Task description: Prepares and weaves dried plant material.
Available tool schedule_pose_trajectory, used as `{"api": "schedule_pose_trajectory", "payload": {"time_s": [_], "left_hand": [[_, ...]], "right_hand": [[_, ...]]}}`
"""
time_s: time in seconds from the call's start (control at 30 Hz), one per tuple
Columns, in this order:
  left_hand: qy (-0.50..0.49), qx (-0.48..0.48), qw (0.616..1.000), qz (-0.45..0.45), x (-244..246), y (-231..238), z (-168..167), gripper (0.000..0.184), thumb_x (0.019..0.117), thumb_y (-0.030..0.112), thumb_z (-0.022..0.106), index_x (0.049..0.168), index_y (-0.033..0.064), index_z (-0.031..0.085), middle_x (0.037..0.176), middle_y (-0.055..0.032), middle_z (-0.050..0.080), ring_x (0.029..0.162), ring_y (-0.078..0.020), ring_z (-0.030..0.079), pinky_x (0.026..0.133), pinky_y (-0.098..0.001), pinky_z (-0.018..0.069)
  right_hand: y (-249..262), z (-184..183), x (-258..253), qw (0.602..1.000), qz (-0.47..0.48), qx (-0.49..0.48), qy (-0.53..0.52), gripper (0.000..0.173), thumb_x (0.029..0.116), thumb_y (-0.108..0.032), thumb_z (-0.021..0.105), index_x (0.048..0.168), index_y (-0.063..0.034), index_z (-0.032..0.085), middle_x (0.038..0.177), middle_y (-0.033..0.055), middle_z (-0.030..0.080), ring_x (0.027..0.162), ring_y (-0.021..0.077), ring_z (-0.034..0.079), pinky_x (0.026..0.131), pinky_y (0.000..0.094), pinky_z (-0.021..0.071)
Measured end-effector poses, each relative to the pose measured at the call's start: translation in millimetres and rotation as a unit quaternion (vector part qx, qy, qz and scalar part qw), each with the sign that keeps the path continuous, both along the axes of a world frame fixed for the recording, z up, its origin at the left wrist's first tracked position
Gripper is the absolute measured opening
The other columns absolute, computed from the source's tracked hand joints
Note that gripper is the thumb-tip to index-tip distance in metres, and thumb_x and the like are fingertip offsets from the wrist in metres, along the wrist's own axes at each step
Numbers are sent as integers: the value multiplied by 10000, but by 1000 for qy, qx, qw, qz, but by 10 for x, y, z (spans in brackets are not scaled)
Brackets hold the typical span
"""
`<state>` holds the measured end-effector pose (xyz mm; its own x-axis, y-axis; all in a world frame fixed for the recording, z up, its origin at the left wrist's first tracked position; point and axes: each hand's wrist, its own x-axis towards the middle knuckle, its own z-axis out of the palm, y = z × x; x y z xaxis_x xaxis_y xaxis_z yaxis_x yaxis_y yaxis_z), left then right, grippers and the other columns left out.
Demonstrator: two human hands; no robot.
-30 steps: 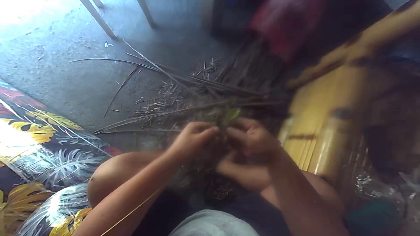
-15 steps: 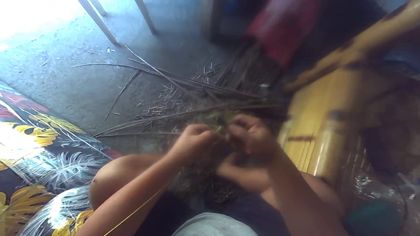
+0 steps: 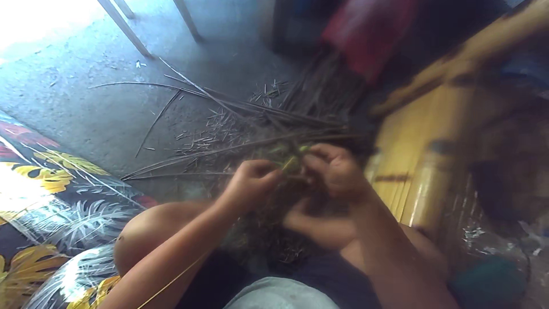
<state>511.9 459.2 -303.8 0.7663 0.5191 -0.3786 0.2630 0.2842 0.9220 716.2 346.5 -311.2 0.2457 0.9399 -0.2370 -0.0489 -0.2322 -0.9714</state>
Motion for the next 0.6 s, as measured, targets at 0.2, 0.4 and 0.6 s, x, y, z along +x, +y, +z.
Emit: {"api": "schedule_pose_trajectory", "payload": {"time_s": [0.2,0.4,0.6], "left_hand": [[-3,3,1000,6,-13,23,31,172,1002,128,611,916,35,727,633,-36,586,462,-68,469,433,-200,399],[-28,-10,999,11,-12,5,-30,163,1001,130,615,921,32,718,638,-38,578,468,-68,456,436,-204,385],[-26,-7,1000,13,-3,4,-15,161,1000,125,620,909,35,719,642,-43,588,473,-72,475,441,-205,407]], "right_hand": [[-13,68,323,990,-134,38,-7,196,1080,-205,512,1120,-80,657,817,37,695,571,92,626,497,232,549],[11,38,-133,999,15,6,47,173,1044,-155,563,1068,-25,675,798,89,708,587,135,643,524,262,558],[18,42,194,993,-110,40,31,194,1079,-205,513,1113,-68,645,798,53,682,561,106,617,495,242,545]]}}
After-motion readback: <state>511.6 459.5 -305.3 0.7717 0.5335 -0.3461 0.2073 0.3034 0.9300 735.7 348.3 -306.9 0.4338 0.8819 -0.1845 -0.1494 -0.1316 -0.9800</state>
